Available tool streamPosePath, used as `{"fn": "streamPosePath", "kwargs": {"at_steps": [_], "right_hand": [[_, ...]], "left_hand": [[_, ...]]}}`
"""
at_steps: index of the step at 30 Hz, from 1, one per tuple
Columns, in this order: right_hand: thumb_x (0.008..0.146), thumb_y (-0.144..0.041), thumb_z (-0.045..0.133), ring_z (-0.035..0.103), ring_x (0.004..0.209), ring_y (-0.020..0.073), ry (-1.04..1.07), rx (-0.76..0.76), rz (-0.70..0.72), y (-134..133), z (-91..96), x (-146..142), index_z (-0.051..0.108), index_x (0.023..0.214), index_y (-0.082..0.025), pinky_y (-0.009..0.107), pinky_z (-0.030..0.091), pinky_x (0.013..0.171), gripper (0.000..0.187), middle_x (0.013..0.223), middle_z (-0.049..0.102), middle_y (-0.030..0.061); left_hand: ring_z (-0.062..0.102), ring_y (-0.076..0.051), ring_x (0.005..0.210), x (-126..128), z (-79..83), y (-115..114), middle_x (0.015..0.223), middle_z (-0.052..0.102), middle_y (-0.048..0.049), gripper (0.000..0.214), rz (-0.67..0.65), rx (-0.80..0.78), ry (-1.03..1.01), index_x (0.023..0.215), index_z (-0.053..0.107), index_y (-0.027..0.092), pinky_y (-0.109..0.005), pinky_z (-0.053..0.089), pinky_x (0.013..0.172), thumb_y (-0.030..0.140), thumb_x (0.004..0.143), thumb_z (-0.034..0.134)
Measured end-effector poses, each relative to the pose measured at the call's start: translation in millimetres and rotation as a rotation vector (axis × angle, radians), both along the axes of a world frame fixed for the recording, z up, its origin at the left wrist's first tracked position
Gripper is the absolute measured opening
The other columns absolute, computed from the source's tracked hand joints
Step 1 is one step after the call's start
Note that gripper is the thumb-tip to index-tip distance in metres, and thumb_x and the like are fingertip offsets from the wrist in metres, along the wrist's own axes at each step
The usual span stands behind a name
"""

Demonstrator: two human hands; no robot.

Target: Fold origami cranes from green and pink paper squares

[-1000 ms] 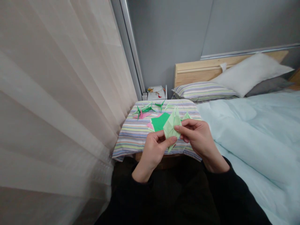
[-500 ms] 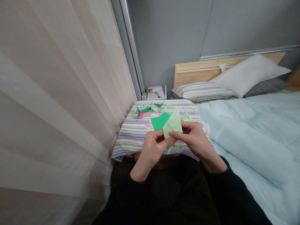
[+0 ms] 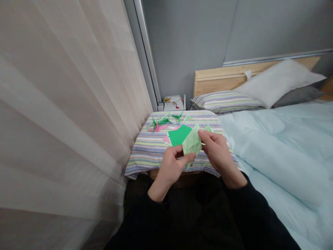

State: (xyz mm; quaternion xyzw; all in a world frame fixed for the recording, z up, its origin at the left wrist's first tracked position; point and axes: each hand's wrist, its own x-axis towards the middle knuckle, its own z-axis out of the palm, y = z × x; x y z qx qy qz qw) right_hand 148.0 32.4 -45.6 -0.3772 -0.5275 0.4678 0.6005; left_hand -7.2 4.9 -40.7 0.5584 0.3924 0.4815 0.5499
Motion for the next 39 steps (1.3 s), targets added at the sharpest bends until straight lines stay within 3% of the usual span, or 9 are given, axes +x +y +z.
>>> {"fn": "streamPosePath", "kwargs": {"at_steps": [6, 12, 16, 22, 26, 30, 34, 37, 39], "right_hand": [[0.068, -0.046, 0.087, 0.058, 0.063, 0.0149, -0.086, -0.031, 0.119, -6, 8.1, 2, 0.070, 0.067, -0.018, 0.030, 0.047, 0.062, 0.033, 0.068, 0.069, 0.0015], [0.084, -0.045, 0.072, 0.043, 0.055, 0.0108, -0.222, 0.054, 0.032, 9, 1.2, 4, 0.059, 0.054, -0.018, 0.027, 0.033, 0.055, 0.042, 0.053, 0.050, -0.0031], [0.089, -0.049, 0.067, 0.044, 0.055, 0.0112, -0.110, 0.030, 0.029, 22, -12.8, 4, 0.056, 0.056, -0.019, 0.027, 0.035, 0.054, 0.046, 0.054, 0.050, -0.0025], [0.076, -0.046, 0.081, 0.055, 0.058, 0.0124, -0.022, 0.016, 0.000, 29, -25.4, 10, 0.064, 0.080, -0.019, 0.027, 0.045, 0.056, 0.032, 0.067, 0.063, -0.0016], [0.080, -0.043, 0.079, 0.065, 0.064, 0.0145, -0.121, 0.064, -0.189, 22, -33.8, 14, 0.055, 0.127, -0.021, 0.030, 0.053, 0.061, 0.058, 0.091, 0.068, 0.0006], [0.087, -0.039, 0.074, 0.069, 0.058, 0.0144, -0.152, 0.050, 0.040, 5, -36.3, 7, 0.028, 0.153, -0.031, 0.031, 0.058, 0.060, 0.080, 0.094, 0.068, -0.0020], [0.086, -0.037, 0.077, 0.074, 0.068, 0.0188, -0.063, 0.110, 0.126, -5, -28.3, -3, 0.058, 0.130, -0.025, 0.036, 0.062, 0.069, 0.050, 0.087, 0.073, 0.0007], [0.082, -0.036, 0.080, 0.075, 0.070, 0.0213, -0.046, 0.146, 0.046, -8, -20.8, -6, 0.074, 0.095, -0.022, 0.037, 0.063, 0.072, 0.021, 0.076, 0.075, 0.0019], [0.079, -0.035, 0.083, 0.076, 0.069, 0.0214, -0.013, 0.164, -0.049, -8, -17.3, -7, 0.076, 0.089, -0.022, 0.037, 0.064, 0.070, 0.017, 0.077, 0.077, 0.0024]], "left_hand": [[0.057, -0.013, 0.061, 2, -10.2, 8, 0.068, 0.066, -0.0014, 0.036, 0.004, -0.030, -0.128, 0.081, 0.073, 0.013, -0.027, 0.047, 0.061, 0.044, 0.069, 0.088], [0.056, -0.011, 0.056, 1, -17.8, 24, 0.064, 0.067, -0.0016, 0.035, -0.005, -0.047, -0.157, 0.078, 0.073, 0.012, -0.025, 0.043, 0.055, 0.042, 0.069, 0.089], [0.063, -0.014, 0.059, -1, -15.6, 30, 0.070, 0.070, -0.0036, 0.037, -0.023, -0.106, -0.153, 0.085, 0.073, 0.012, -0.026, 0.050, 0.057, 0.042, 0.068, 0.088], [0.066, -0.012, 0.063, -10, -18.8, 40, 0.076, 0.070, 0.0010, 0.035, 0.215, -0.023, -0.252, 0.087, 0.070, 0.015, -0.025, 0.056, 0.067, 0.031, 0.063, 0.091], [0.072, -0.018, 0.091, -20, -18.4, 49, 0.092, 0.075, -0.0051, 0.019, 0.372, 0.250, -0.095, 0.083, 0.074, 0.015, -0.030, 0.057, 0.088, 0.024, 0.071, 0.085], [0.071, -0.023, 0.107, -22, -14.5, 48, 0.108, 0.076, -0.0105, 0.009, 0.403, 0.419, 0.041, 0.085, 0.077, 0.016, -0.034, 0.055, 0.095, 0.018, 0.077, 0.076], [0.069, -0.025, 0.113, -16, -8.7, 40, 0.111, 0.076, -0.0118, 0.011, 0.316, 0.469, 0.101, 0.084, 0.079, 0.018, -0.034, 0.057, 0.091, 0.013, 0.077, 0.071], [0.067, -0.026, 0.120, -12, -5.2, 34, 0.116, 0.076, -0.0126, 0.008, 0.229, 0.418, 0.023, 0.084, 0.077, 0.017, -0.033, 0.057, 0.093, 0.014, 0.078, 0.073], [0.067, -0.026, 0.121, -10, -4.6, 30, 0.125, 0.073, -0.0122, 0.021, 0.190, 0.353, -0.097, 0.098, 0.075, 0.018, -0.034, 0.056, 0.097, 0.016, 0.077, 0.077]]}}
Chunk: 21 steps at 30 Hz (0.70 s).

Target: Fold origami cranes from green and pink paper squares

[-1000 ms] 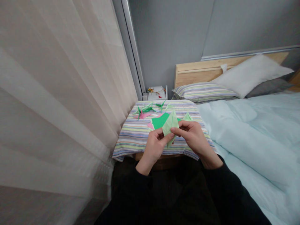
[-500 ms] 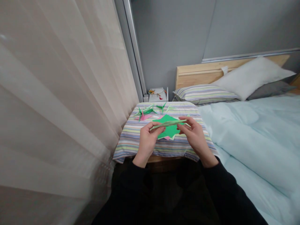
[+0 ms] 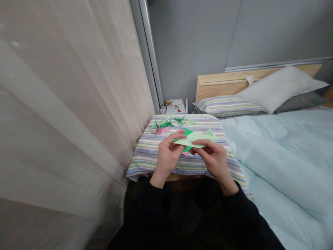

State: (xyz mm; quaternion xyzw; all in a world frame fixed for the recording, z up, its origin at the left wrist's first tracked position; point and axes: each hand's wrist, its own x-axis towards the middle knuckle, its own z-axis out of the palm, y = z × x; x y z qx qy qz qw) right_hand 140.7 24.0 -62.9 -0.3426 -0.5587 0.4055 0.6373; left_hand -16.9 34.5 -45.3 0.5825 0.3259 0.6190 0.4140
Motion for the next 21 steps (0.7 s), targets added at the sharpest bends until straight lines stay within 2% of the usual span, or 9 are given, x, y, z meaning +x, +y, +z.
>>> {"fn": "streamPosePath", "kwargs": {"at_steps": [3, 5, 7, 10, 12, 16, 21], "right_hand": [[0.077, -0.033, 0.085, 0.077, 0.070, 0.0222, 0.035, 0.034, -0.101, -1, 2.9, 0, 0.079, 0.090, -0.023, 0.037, 0.064, 0.070, 0.017, 0.082, 0.079, 0.0030], [0.077, -0.031, 0.085, 0.077, 0.069, 0.0228, -0.002, 0.045, -0.115, -2, 4.4, 2, 0.081, 0.091, -0.024, 0.037, 0.064, 0.069, 0.017, 0.083, 0.080, 0.0033], [0.077, -0.031, 0.085, 0.076, 0.067, 0.0229, -0.055, 0.043, -0.099, -4, 6.4, 6, 0.082, 0.091, -0.024, 0.037, 0.064, 0.067, 0.016, 0.079, 0.080, 0.0032], [0.076, -0.031, 0.086, 0.076, 0.067, 0.0228, -0.101, 0.031, -0.054, -8, 10.7, 13, 0.082, 0.089, -0.023, 0.036, 0.064, 0.067, 0.015, 0.077, 0.080, 0.0032], [0.076, -0.030, 0.086, 0.076, 0.067, 0.0220, -0.095, 0.028, -0.029, -11, 13.7, 15, 0.081, 0.086, -0.023, 0.034, 0.064, 0.067, 0.014, 0.076, 0.079, 0.0029], [0.082, -0.029, 0.083, 0.073, 0.062, 0.0186, -0.035, 0.051, -0.014, -17, 18.3, 16, 0.076, 0.079, -0.021, 0.030, 0.062, 0.061, 0.012, 0.069, 0.075, 0.0018], [0.086, -0.027, 0.080, 0.071, 0.059, 0.0151, 0.002, 0.083, 0.052, -22, 22.7, 18, 0.075, 0.077, -0.020, 0.025, 0.060, 0.058, 0.013, 0.066, 0.075, 0.0005]], "left_hand": [[0.071, -0.024, 0.115, 3, -0.8, -8, 0.130, 0.071, -0.0107, 0.050, -0.085, -0.087, -0.135, 0.126, 0.064, 0.022, -0.037, 0.056, 0.100, 0.022, 0.079, 0.080], [0.074, -0.023, 0.108, 3, -0.2, -14, 0.120, 0.075, -0.0088, 0.053, -0.116, -0.118, -0.121, 0.131, 0.061, 0.023, -0.037, 0.057, 0.099, 0.025, 0.082, 0.079], [0.075, -0.022, 0.098, 2, 2.2, -17, 0.104, 0.079, -0.0067, 0.040, -0.101, -0.115, -0.043, 0.121, 0.068, 0.021, -0.034, 0.058, 0.092, 0.026, 0.083, 0.079], [0.075, -0.020, 0.084, -1, 7.6, -18, 0.087, 0.079, -0.0051, 0.013, -0.018, -0.060, 0.071, 0.091, 0.078, 0.018, -0.031, 0.059, 0.082, 0.027, 0.082, 0.080], [0.074, -0.019, 0.078, -2, 10.3, -18, 0.080, 0.078, -0.0040, 0.008, 0.024, -0.027, 0.097, 0.079, 0.078, 0.018, -0.030, 0.059, 0.078, 0.026, 0.081, 0.080], [0.074, -0.018, 0.068, -3, 12.4, -19, 0.072, 0.076, -0.0022, 0.009, 0.028, 0.003, 0.105, 0.078, 0.078, 0.019, -0.028, 0.061, 0.069, 0.026, 0.079, 0.083], [0.075, -0.017, 0.066, -4, 18.0, -24, 0.077, 0.079, -0.0012, 0.011, 0.023, 0.112, 0.166, 0.083, 0.079, 0.020, -0.024, 0.062, 0.064, 0.023, 0.075, 0.086]]}}
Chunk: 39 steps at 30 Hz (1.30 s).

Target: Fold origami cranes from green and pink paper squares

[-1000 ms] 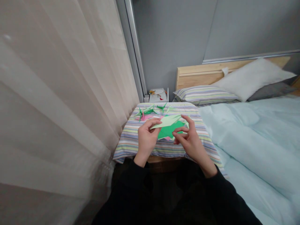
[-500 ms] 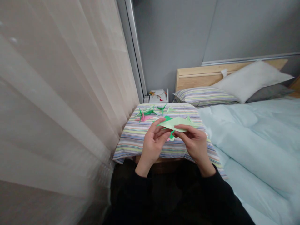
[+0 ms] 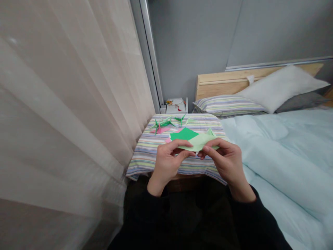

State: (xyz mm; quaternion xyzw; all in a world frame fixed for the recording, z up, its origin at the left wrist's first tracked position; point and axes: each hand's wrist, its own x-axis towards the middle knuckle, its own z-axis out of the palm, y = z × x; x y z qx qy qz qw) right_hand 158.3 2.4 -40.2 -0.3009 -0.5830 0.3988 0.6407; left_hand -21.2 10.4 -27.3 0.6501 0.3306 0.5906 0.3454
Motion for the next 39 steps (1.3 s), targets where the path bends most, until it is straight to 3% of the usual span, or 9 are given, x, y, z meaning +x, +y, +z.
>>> {"fn": "streamPosePath", "kwargs": {"at_steps": [4, 13, 21, 25, 28, 30, 33, 36, 39], "right_hand": [[0.085, -0.024, 0.081, 0.071, 0.058, 0.0144, 0.017, -0.003, -0.003, -5, 5.2, 1, 0.076, 0.078, -0.020, 0.024, 0.060, 0.057, 0.009, 0.067, 0.076, -0.0001], [0.083, -0.018, 0.081, 0.073, 0.056, 0.0138, 0.027, 0.072, -0.264, -20, 18.4, -10, 0.076, 0.074, -0.020, 0.023, 0.061, 0.057, 0.011, 0.065, 0.077, -0.0004], [0.080, -0.017, 0.084, 0.073, 0.053, 0.0154, 0.159, 0.084, -0.329, -21, 20.0, -19, 0.063, 0.074, -0.020, 0.024, 0.061, 0.054, 0.022, 0.063, 0.075, -0.0015], [0.079, -0.020, 0.085, 0.076, 0.056, 0.0178, 0.260, 0.037, -0.349, -23, 17.1, -33, 0.053, 0.090, -0.025, 0.024, 0.060, 0.052, 0.034, 0.066, 0.073, -0.0063], [0.083, -0.028, 0.083, 0.079, 0.067, 0.0200, 0.247, -0.046, -0.311, -21, 10.9, -35, 0.052, 0.100, -0.026, 0.029, 0.064, 0.061, 0.035, 0.078, 0.075, -0.0041], [0.087, -0.035, 0.078, 0.079, 0.083, 0.0215, 0.198, -0.065, -0.282, -17, 7.3, -27, 0.054, 0.111, -0.027, 0.035, 0.065, 0.074, 0.035, 0.092, 0.077, 0.0006], [0.086, -0.039, 0.078, 0.071, 0.109, 0.0227, 0.044, -0.005, -0.332, -8, 6.7, -6, 0.056, 0.126, -0.029, 0.037, 0.060, 0.088, 0.047, 0.122, 0.071, 0.0066], [0.085, -0.040, 0.078, 0.071, 0.092, 0.0221, -0.294, -0.026, -0.160, -1, 11.0, 6, 0.071, 0.107, -0.023, 0.034, 0.057, 0.077, 0.028, 0.103, 0.075, 0.0061], [0.085, -0.039, 0.077, 0.064, 0.068, 0.0168, -0.336, -0.052, -0.096, 0, 13.1, 0, 0.071, 0.086, -0.020, 0.029, 0.049, 0.061, 0.020, 0.078, 0.071, 0.0021]], "left_hand": [[0.077, -0.017, 0.066, 1, 9.5, -6, 0.071, 0.078, -0.0009, 0.006, 0.035, 0.008, -0.028, 0.076, 0.078, 0.019, -0.023, 0.063, 0.063, 0.020, 0.078, 0.083], [0.078, -0.019, 0.067, 12, 20.9, -18, 0.067, 0.076, -0.0011, 0.017, -0.001, -0.140, -0.152, 0.074, 0.070, 0.015, -0.023, 0.063, 0.062, 0.022, 0.075, 0.086], [0.077, -0.019, 0.066, 16, 26.3, -21, 0.067, 0.074, -0.0012, 0.022, -0.022, -0.130, -0.162, 0.073, 0.065, 0.016, -0.024, 0.062, 0.062, 0.023, 0.077, 0.085], [0.075, -0.015, 0.065, 27, 20.2, -18, 0.071, 0.074, 0.0032, 0.034, 0.047, -0.146, -0.396, 0.093, 0.059, 0.020, -0.023, 0.059, 0.066, 0.022, 0.074, 0.087], [0.073, -0.012, 0.070, 30, 13.2, -11, 0.076, 0.074, 0.0035, 0.042, 0.060, -0.207, -0.530, 0.110, 0.057, 0.022, -0.022, 0.057, 0.069, 0.027, 0.078, 0.084], [0.070, -0.013, 0.070, 25, 11.0, -5, 0.078, 0.073, 0.0021, 0.038, 0.072, -0.237, -0.483, 0.110, 0.060, 0.020, -0.024, 0.056, 0.069, 0.029, 0.080, 0.081], [0.067, -0.013, 0.068, 12, 12.9, 1, 0.073, 0.070, 0.0017, 0.033, 0.088, -0.221, -0.221, 0.112, 0.064, 0.018, -0.026, 0.053, 0.069, 0.023, 0.081, 0.077], [0.064, -0.014, 0.071, 7, 16.4, 1, 0.075, 0.069, 0.0010, 0.039, 0.039, -0.198, 0.021, 0.121, 0.066, 0.019, -0.027, 0.051, 0.070, 0.017, 0.083, 0.072], [0.064, -0.015, 0.076, 14, 15.0, -2, 0.079, 0.069, 0.0008, 0.046, 0.020, -0.194, 0.002, 0.129, 0.062, 0.020, -0.028, 0.051, 0.075, 0.019, 0.084, 0.072]]}}
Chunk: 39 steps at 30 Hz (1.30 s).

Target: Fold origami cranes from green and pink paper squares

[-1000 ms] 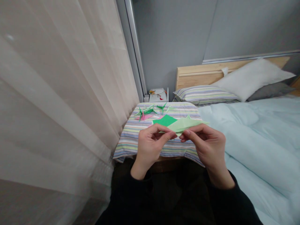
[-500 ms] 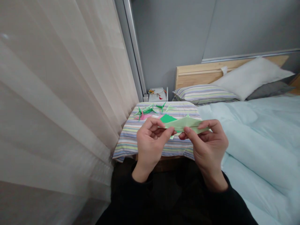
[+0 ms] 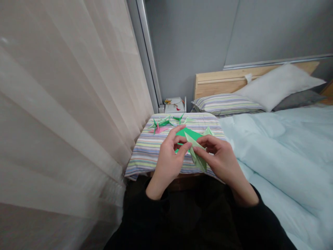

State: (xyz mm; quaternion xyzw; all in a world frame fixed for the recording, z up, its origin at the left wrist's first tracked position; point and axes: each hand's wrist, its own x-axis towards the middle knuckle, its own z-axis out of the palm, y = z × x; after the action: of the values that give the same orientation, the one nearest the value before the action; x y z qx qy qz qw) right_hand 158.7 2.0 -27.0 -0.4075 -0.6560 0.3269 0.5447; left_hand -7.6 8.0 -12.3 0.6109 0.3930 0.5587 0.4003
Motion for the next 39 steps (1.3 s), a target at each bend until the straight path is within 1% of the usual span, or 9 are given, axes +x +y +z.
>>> {"fn": "streamPosePath", "kwargs": {"at_steps": [5, 9, 11, 14, 16, 22, 25, 32, 39], "right_hand": [[0.082, -0.033, 0.079, 0.062, 0.064, 0.0141, 0.252, -0.011, -0.111, 0, -4.1, -14, 0.067, 0.079, -0.019, 0.026, 0.049, 0.060, 0.019, 0.072, 0.068, -0.0006], [0.084, -0.034, 0.075, 0.058, 0.060, 0.0127, 0.190, -0.041, -0.086, 2, -2.6, -11, 0.064, 0.073, -0.018, 0.025, 0.047, 0.055, 0.022, 0.067, 0.064, -0.0013], [0.083, -0.033, 0.076, 0.063, 0.065, 0.0144, 0.243, -0.050, -0.030, 4, 0.8, -8, 0.064, 0.086, -0.020, 0.025, 0.051, 0.057, 0.018, 0.073, 0.068, -0.0010], [0.078, -0.030, 0.080, 0.068, 0.064, 0.0155, 0.382, -0.088, 0.083, 5, 7.4, -3, 0.054, 0.114, -0.026, 0.026, 0.055, 0.054, 0.045, 0.081, 0.072, -0.0029], [0.075, -0.027, 0.082, 0.066, 0.056, 0.0137, 0.399, -0.111, 0.129, 6, 11.5, 0, 0.052, 0.117, -0.026, 0.025, 0.056, 0.049, 0.052, 0.081, 0.073, -0.0041], [0.074, -0.027, 0.085, 0.068, 0.055, 0.0143, 0.308, -0.123, 0.141, 8, 14.7, 12, 0.069, 0.081, -0.016, 0.028, 0.061, 0.052, 0.020, 0.070, 0.071, -0.0002], [0.075, -0.028, 0.085, 0.069, 0.057, 0.0150, 0.329, -0.136, 0.127, 9, 12.3, 15, 0.071, 0.082, -0.016, 0.029, 0.063, 0.054, 0.019, 0.070, 0.072, 0.0004], [0.080, -0.028, 0.083, 0.068, 0.057, 0.0114, 0.367, -0.137, 0.229, 5, 11.0, 19, 0.073, 0.087, -0.017, 0.025, 0.065, 0.053, 0.016, 0.084, 0.072, 0.0005], [0.080, -0.029, 0.083, 0.072, 0.065, 0.0158, 0.163, -0.127, 0.294, -2, 24.4, 29, 0.079, 0.084, -0.018, 0.029, 0.068, 0.058, 0.012, 0.083, 0.075, 0.0031]], "left_hand": [[0.069, -0.019, 0.085, 13, -10.2, -4, 0.090, 0.074, -0.0057, 0.032, -0.068, -0.103, -0.131, 0.099, 0.071, 0.016, -0.030, 0.055, 0.077, 0.037, 0.078, 0.083], [0.068, -0.017, 0.078, 9, -12.4, -2, 0.083, 0.074, -0.0039, 0.029, -0.064, -0.151, -0.149, 0.090, 0.074, 0.016, -0.028, 0.054, 0.075, 0.037, 0.075, 0.086], [0.067, -0.015, 0.072, 5, -10.6, 0, 0.078, 0.072, -0.0019, 0.032, -0.095, -0.205, -0.171, 0.091, 0.072, 0.016, -0.026, 0.053, 0.069, 0.033, 0.070, 0.089], [0.065, -0.013, 0.066, 2, -7.1, 2, 0.073, 0.070, 0.0002, 0.032, -0.151, -0.234, -0.194, 0.084, 0.069, 0.017, -0.024, 0.051, 0.065, 0.030, 0.066, 0.092], [0.064, -0.012, 0.065, 0, -5.1, 2, 0.071, 0.069, 0.0004, 0.028, -0.161, -0.208, -0.193, 0.080, 0.069, 0.017, -0.024, 0.050, 0.065, 0.030, 0.067, 0.091], [0.063, -0.013, 0.061, -6, 0.2, -1, 0.072, 0.074, -0.0019, 0.023, -0.214, -0.227, -0.105, 0.090, 0.077, 0.018, -0.023, 0.045, 0.057, 0.036, 0.077, 0.084], [0.064, -0.013, 0.060, -8, 2.4, -3, 0.072, 0.076, -0.0031, 0.024, -0.223, -0.242, -0.069, 0.096, 0.079, 0.019, -0.023, 0.045, 0.056, 0.037, 0.080, 0.082], [0.071, -0.018, 0.070, -9, 4.6, -4, 0.081, 0.081, -0.0057, 0.019, -0.126, -0.176, -0.069, 0.087, 0.083, 0.019, -0.026, 0.054, 0.065, 0.034, 0.075, 0.086], [0.071, -0.018, 0.070, -14, 13.5, -7, 0.079, 0.080, -0.0053, 0.014, -0.152, -0.110, 0.030, 0.083, 0.085, 0.021, -0.028, 0.055, 0.065, 0.032, 0.076, 0.085]]}}
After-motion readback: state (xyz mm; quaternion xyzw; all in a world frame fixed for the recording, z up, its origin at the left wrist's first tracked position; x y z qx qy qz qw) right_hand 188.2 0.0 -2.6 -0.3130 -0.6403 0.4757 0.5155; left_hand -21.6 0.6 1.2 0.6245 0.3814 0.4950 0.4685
